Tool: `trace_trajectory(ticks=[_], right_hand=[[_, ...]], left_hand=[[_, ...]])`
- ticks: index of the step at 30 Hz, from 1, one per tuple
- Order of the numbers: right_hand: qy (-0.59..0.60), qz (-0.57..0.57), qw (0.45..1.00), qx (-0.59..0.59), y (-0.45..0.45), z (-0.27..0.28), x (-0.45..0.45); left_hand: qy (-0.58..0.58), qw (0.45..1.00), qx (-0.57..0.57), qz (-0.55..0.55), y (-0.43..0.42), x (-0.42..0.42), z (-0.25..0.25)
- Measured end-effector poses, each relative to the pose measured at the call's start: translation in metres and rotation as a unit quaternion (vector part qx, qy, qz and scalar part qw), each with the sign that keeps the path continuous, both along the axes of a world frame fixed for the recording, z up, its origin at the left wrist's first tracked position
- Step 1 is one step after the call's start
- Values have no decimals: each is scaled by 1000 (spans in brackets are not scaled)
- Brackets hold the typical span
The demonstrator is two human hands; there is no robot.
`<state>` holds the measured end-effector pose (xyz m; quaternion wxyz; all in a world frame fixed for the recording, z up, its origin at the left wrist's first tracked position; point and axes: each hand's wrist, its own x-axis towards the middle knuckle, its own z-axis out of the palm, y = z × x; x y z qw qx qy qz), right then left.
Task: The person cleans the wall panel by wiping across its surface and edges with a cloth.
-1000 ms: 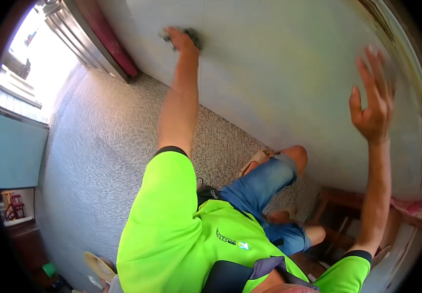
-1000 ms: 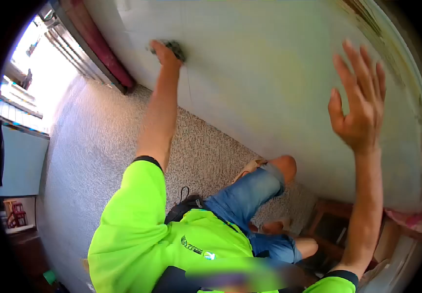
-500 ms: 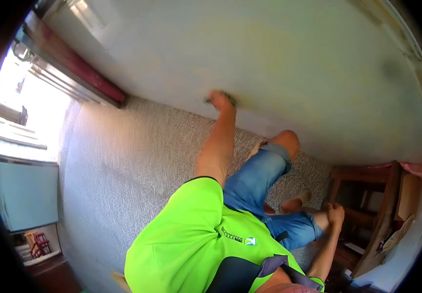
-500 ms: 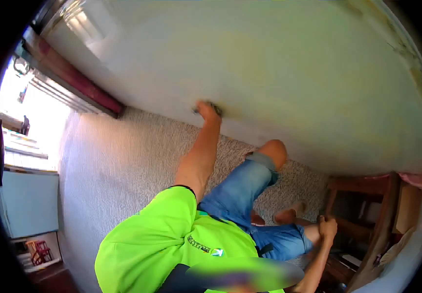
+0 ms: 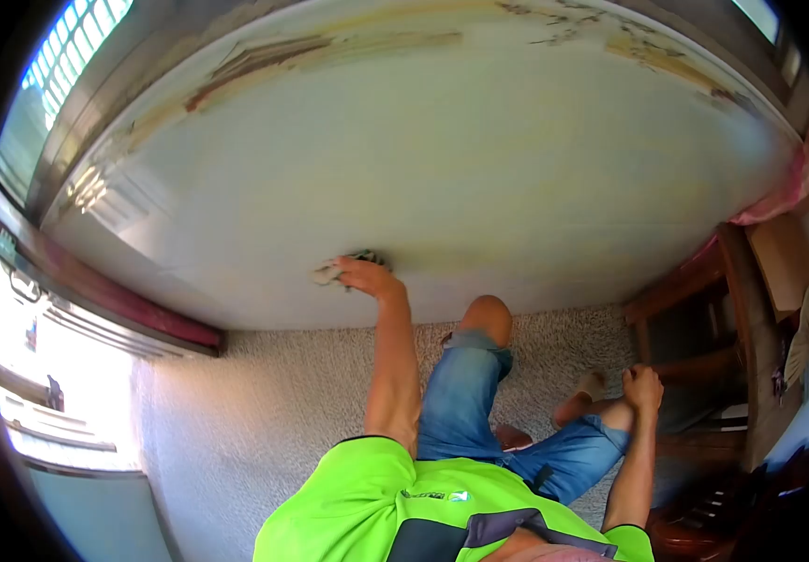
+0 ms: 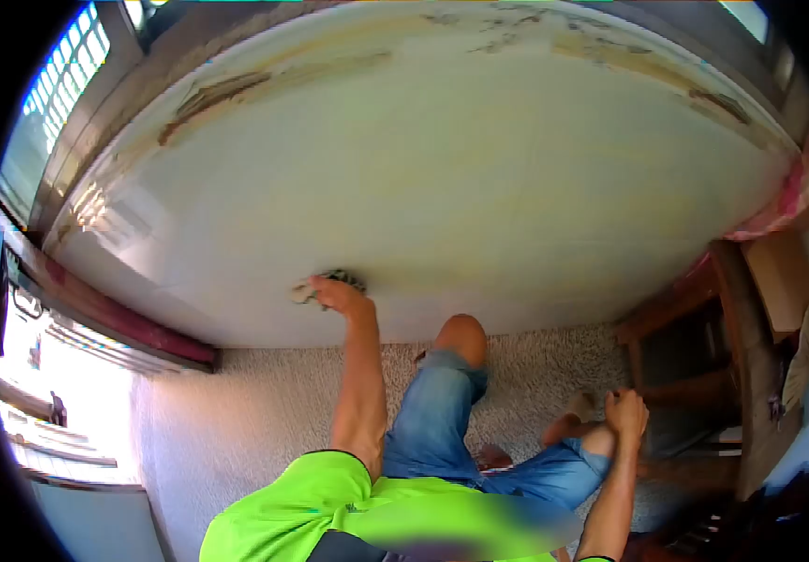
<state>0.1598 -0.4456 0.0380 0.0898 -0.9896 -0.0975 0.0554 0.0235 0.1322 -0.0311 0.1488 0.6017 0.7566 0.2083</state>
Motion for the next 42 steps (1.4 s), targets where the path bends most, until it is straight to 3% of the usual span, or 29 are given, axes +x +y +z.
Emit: trace_trajectory(ticks=[1,2,4,5,7,8,9,11,13,16,19,21,23,24,26,30,32,33,37,40,42], right_hand=[[-6,2,1000,4,1,3,-2],[-10,4,1000,7,2,7,-4],[-13,-4,1000,19,2,10,-6],[-17,-1,1000,22,2,11,-6],[-26,-11,999,34,0,7,-6],[-32,-7,999,32,-2,6,-6],[-30,-15,999,39,-4,4,-6],[-44,1,998,51,-5,1,-5],[-43,-1,997,57,-5,1,-5],[-44,-3,998,52,-4,4,-4],[-39,-9,998,52,-3,5,-7],[-36,-15,997,59,-3,7,-8],[-37,-9,997,61,-4,9,-9],[-38,-14,997,62,-5,9,-10],[-30,-31,997,71,-8,9,-12],[-50,-55,993,95,-12,15,-22],[-57,-54,992,96,-13,22,-24],[-58,-62,991,103,-13,25,-24],[-77,-42,989,119,-15,19,-22],[-79,-40,988,129,-15,15,-20],[-76,-44,988,130,-14,17,-18]], left_hand=[[-242,965,80,58,-9,-2,40],[-527,824,189,82,-18,2,84],[-643,709,287,33,-26,5,141],[-647,706,287,18,-29,8,160],[-671,638,361,-109,-36,13,191],[-608,669,409,-125,-49,19,213],[-609,666,408,-135,-53,26,222],[-345,790,494,-114,-61,39,238],[-345,759,530,-156,-76,55,256],[-222,721,609,-245,-99,86,258],[-139,689,609,-369,-146,111,252],[-82,639,592,-485,-162,124,228],[4,548,596,-586,-161,138,190],[0,544,598,-589,-157,139,171],[144,444,518,-717,-158,136,144],[151,387,528,-740,-156,134,163],[107,428,545,-713,-160,140,192],[108,418,550,-715,-166,143,215],[31,477,609,-633,-204,156,325],[2,473,638,-608,-228,182,359],[-1,448,644,-620,-237,208,355]])
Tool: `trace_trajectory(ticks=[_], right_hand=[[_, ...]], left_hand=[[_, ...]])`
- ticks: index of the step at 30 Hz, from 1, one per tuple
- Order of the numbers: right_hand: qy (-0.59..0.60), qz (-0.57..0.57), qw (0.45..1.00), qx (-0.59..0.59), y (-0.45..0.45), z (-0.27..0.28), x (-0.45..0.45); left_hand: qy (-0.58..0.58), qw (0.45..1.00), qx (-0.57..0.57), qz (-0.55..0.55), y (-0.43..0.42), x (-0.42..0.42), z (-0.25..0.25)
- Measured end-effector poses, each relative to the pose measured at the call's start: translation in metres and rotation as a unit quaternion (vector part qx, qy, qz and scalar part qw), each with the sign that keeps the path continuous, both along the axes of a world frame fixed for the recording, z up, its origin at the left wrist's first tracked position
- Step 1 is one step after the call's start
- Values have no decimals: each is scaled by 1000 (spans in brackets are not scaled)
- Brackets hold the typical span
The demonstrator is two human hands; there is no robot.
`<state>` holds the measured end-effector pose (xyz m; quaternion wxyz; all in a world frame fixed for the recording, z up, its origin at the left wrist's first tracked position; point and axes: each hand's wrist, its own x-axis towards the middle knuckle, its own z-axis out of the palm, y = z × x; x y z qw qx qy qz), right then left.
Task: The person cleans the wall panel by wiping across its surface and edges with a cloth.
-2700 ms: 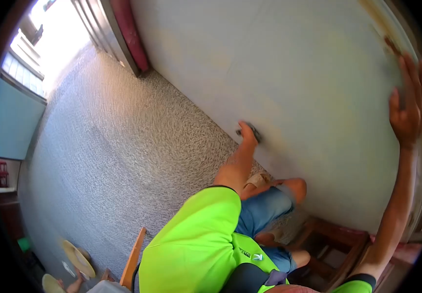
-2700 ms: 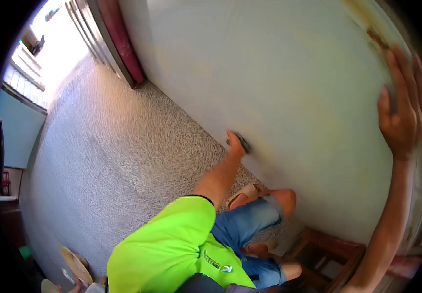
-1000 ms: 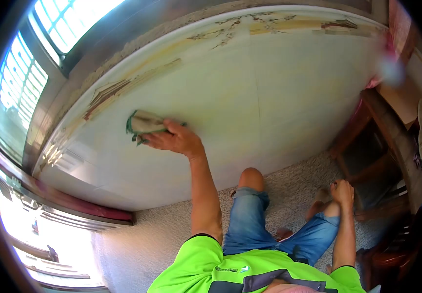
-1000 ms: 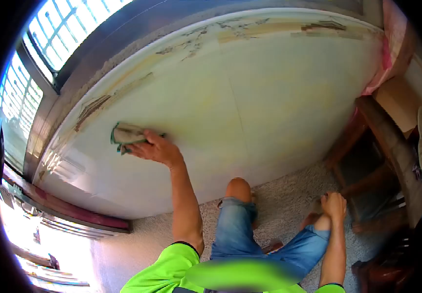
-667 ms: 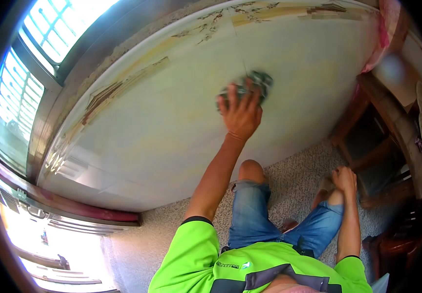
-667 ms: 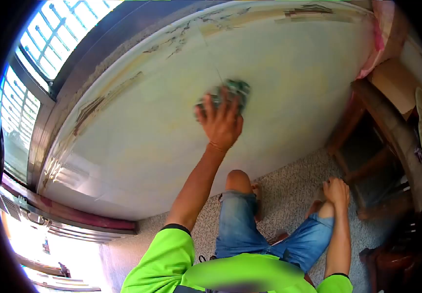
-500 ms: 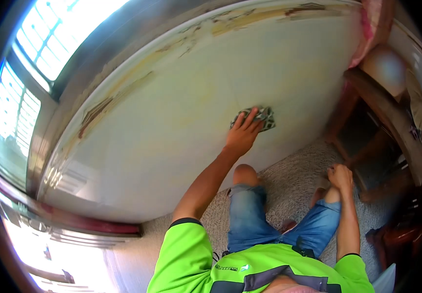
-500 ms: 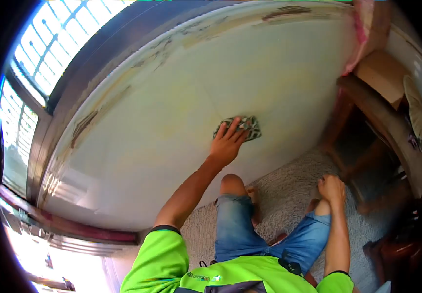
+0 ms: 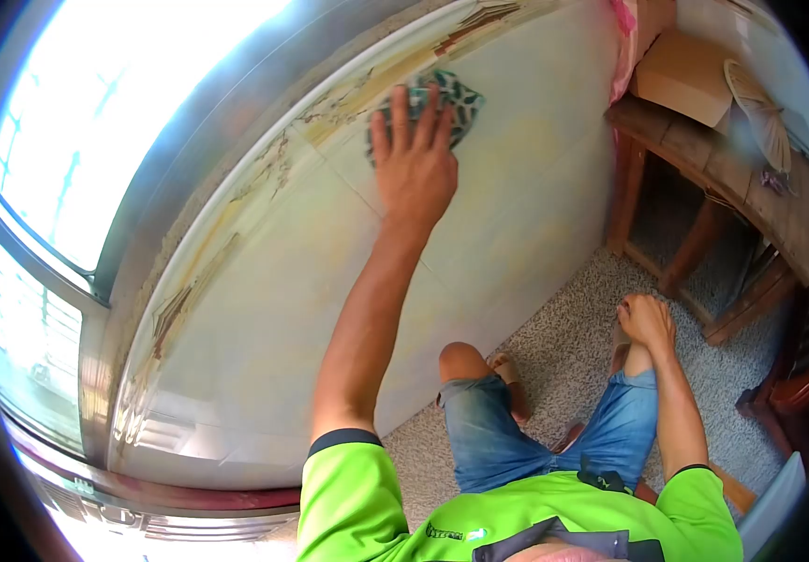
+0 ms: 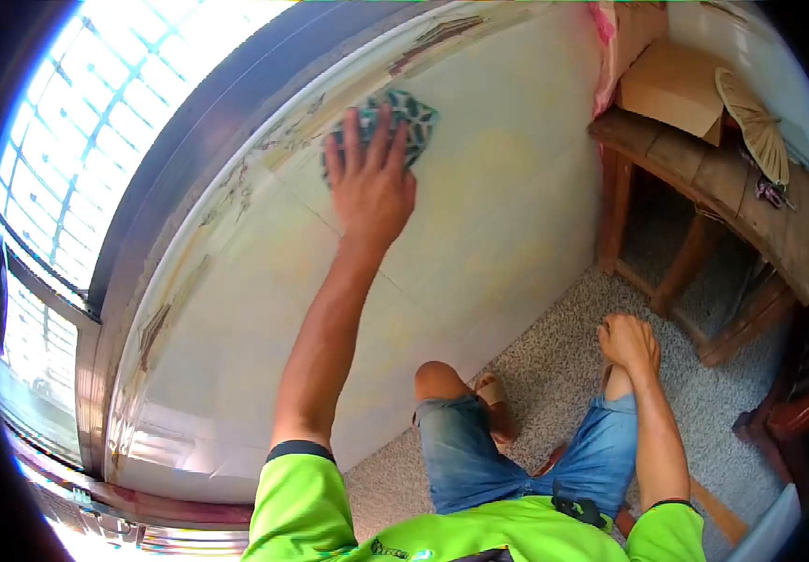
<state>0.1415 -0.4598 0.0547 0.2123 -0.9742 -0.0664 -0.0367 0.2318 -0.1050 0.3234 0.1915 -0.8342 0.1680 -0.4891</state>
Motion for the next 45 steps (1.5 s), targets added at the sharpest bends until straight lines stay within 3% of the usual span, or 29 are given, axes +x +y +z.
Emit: trace_trajectory(ticks=[2,6,11,14,16,21,26,30,32,36,38,42,45], right_hand=[[11,-6,1000,9,-1,1,-1],[5,-21,999,24,-6,4,-4],[-20,-29,998,45,-9,5,-10],[23,-28,999,41,-7,15,-11],[27,-18,999,36,-5,6,-6],[60,21,997,-32,-1,-1,3],[125,186,974,19,20,-24,24],[131,227,964,54,40,-88,35],[238,238,940,-56,41,-149,43],[312,263,912,-43,43,-117,46],[306,201,928,68,43,-90,46],[258,188,946,63,42,-112,53],[273,203,939,53,34,-128,56]], left_hand=[[49,998,26,-28,-12,15,-21],[237,953,188,36,-18,12,-97],[299,933,200,20,37,-45,-156],[291,941,166,34,76,-75,-140],[203,971,117,39,86,-94,-105],[109,987,65,95,84,-111,-8],[50,994,28,93,55,-82,35],[38,996,49,59,26,-42,44],[43,996,61,53,8,-23,46],[38,995,86,13,-22,20,44],[44,993,108,-9,-40,41,38],[60,987,149,-19,-64,77,-3],[133,969,207,-26,-58,75,-40]])
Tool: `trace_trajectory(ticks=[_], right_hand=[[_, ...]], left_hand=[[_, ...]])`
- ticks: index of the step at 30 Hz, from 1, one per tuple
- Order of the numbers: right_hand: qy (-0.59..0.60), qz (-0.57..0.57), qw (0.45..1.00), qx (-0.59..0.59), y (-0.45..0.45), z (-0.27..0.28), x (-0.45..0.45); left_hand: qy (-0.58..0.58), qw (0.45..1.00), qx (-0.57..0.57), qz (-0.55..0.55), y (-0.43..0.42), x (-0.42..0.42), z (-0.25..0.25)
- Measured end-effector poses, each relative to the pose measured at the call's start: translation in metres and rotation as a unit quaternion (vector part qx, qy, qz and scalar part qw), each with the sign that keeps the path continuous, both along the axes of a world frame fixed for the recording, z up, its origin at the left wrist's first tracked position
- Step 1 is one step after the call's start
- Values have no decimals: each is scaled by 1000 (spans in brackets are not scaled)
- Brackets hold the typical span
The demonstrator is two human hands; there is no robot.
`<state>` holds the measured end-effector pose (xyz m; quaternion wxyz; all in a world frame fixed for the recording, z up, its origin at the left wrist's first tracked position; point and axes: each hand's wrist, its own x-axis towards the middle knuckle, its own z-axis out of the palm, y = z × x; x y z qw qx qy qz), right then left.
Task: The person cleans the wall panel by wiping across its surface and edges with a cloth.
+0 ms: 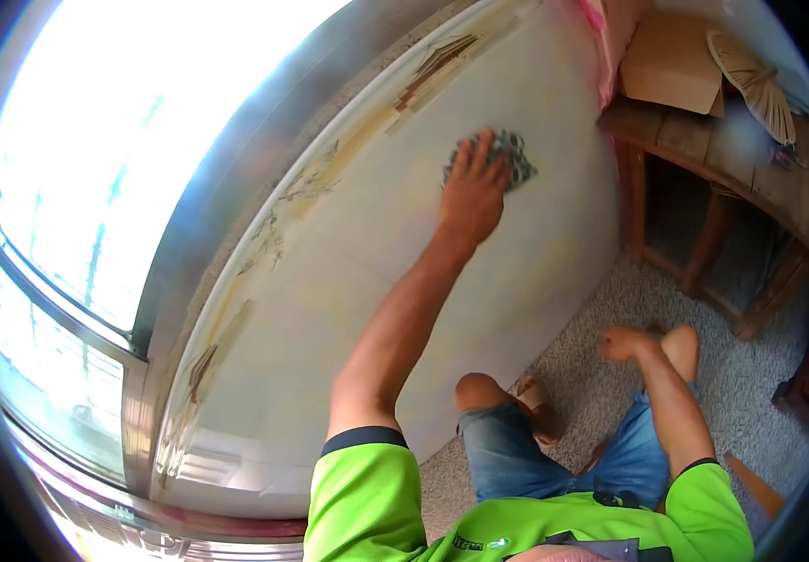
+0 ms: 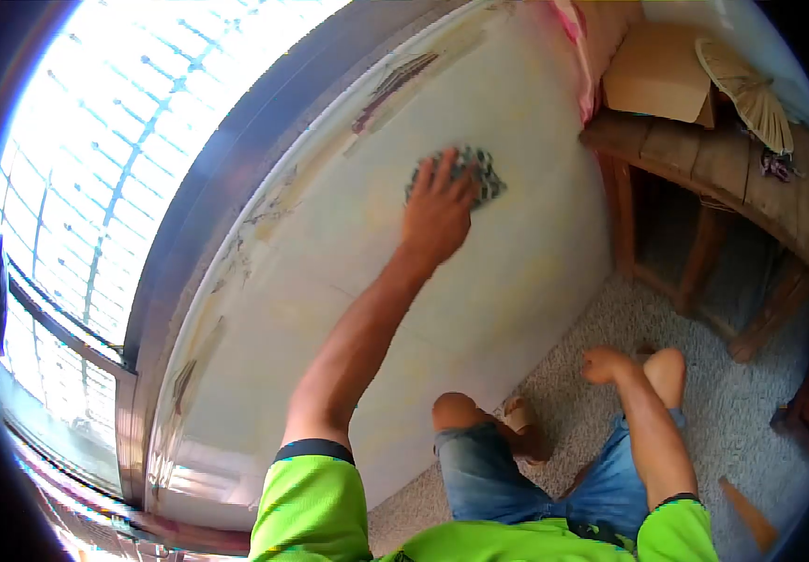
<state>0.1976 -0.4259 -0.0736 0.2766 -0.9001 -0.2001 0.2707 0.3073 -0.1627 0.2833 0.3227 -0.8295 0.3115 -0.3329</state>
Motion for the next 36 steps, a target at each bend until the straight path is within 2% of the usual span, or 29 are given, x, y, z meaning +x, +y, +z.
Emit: trace_trajectory(ticks=[3,5,8,11,13,16,18,21,23,31,36], right_hand=[[-27,-31,999,33,-6,-4,-5],[55,-36,997,-34,-8,26,-10],[14,-53,998,-10,-2,13,-14],[4,-23,1000,-21,5,15,-14],[-6,-20,1000,-7,3,-5,-12],[-17,-2,1000,-8,6,-8,-8],[-16,14,999,-24,6,11,-11],[44,-12,998,-51,5,37,-19],[-1,-11,999,-33,5,37,-22],[-4,-11,1000,-26,3,18,-16],[-3,-8,1000,-20,6,33,-18]], left_hand=[[94,995,37,22,31,-41,-41],[108,993,45,33,58,-76,-60],[146,985,57,77,103,-131,-64],[121,987,7,103,139,-166,-40],[36,990,-78,116,147,-187,-5],[-38,977,-132,162,155,-209,50],[-132,967,-145,162,166,-211,72],[-180,958,-155,162,164,-207,89],[-177,960,-151,157,157,-197,93],[-151,976,-122,104,102,-131,106],[-122,985,-105,67,60,-86,109]])
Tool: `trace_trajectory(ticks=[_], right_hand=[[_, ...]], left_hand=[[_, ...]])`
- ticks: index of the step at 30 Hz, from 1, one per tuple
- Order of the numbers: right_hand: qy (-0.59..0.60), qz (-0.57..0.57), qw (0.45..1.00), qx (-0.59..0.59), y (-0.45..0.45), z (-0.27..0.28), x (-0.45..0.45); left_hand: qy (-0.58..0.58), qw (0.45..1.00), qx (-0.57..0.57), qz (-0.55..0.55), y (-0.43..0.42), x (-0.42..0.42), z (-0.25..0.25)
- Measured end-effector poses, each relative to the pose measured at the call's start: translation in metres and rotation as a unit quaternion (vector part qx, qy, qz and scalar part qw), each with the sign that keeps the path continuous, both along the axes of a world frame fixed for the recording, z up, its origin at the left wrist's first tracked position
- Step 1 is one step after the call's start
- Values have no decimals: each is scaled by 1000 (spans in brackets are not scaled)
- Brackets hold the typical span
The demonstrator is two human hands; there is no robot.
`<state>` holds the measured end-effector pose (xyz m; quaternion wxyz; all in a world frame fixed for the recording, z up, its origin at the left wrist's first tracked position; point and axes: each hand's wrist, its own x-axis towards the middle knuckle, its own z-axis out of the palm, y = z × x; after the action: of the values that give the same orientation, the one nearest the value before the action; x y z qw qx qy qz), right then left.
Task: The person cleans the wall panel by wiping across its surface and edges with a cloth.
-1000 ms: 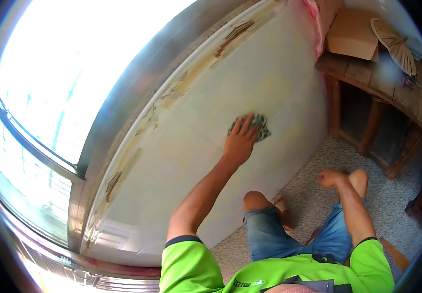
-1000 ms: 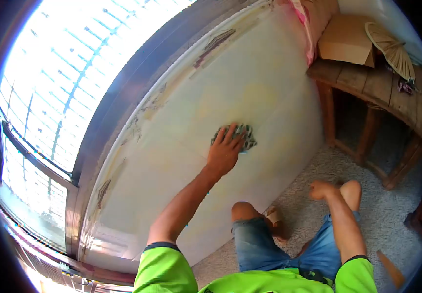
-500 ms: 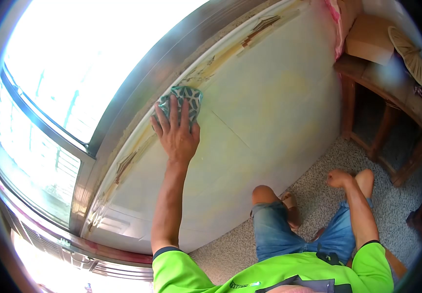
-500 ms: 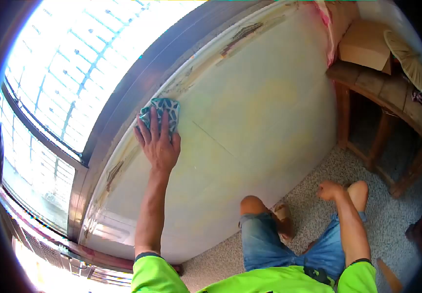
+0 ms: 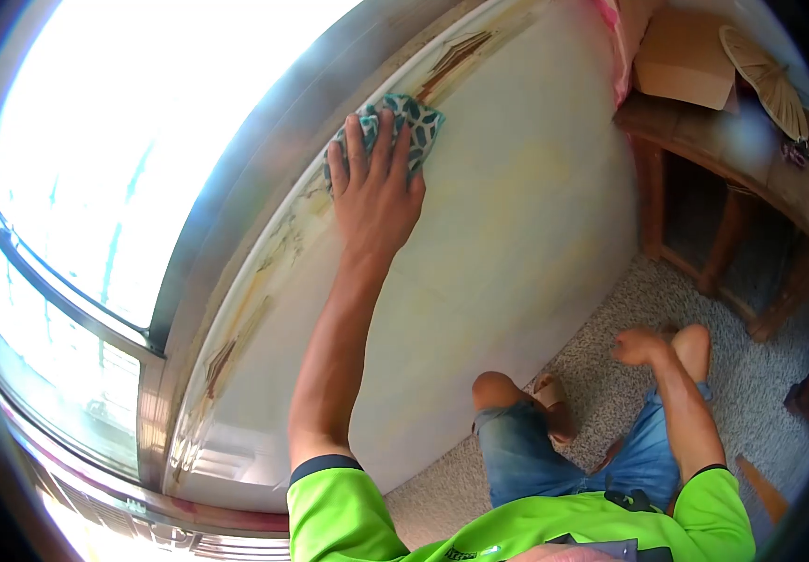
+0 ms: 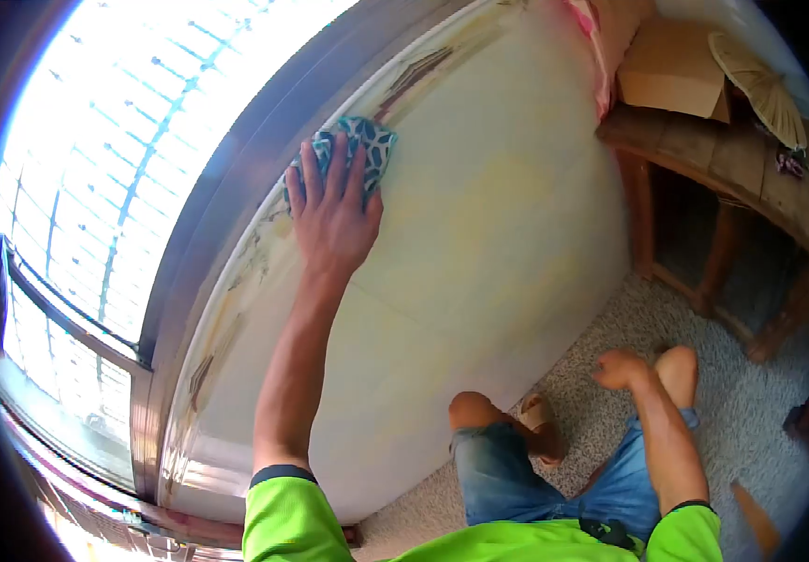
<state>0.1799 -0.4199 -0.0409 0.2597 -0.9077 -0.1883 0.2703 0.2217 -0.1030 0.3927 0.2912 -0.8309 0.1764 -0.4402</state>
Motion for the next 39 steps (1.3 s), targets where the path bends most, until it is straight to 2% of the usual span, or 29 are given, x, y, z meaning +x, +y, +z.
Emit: trace_trajectory(ticks=[3,6,8,13,16,20,24,27,33,37,39], right_hand=[[38,-12,999,-1,5,17,-1],[-2,6,1000,5,4,16,-2],[-40,6,997,67,1,15,-3],[-25,13,998,63,1,13,1],[-39,20,996,79,-2,11,1],[-76,8,990,115,-5,8,3],[-48,-24,992,116,-7,6,3],[19,-25,997,77,-6,21,8],[28,-27,995,97,-7,35,12],[30,-29,996,77,-5,11,16],[-9,2,997,74,-4,-7,19]], left_hand=[[-3,999,23,-26,-23,28,-1],[4,998,40,-50,-49,58,-3],[2,997,52,-60,-67,80,-5],[-5,993,76,-91,-114,135,-20],[6,990,93,-105,-137,165,-39],[41,986,149,-62,-165,197,-80],[77,979,177,-58,-182,217,-124],[113,972,197,-52,-191,225,-157],[247,931,267,-5,-180,201,-218],[297,907,296,35,-145,154,-241],[316,901,298,16,-119,131,-245]])
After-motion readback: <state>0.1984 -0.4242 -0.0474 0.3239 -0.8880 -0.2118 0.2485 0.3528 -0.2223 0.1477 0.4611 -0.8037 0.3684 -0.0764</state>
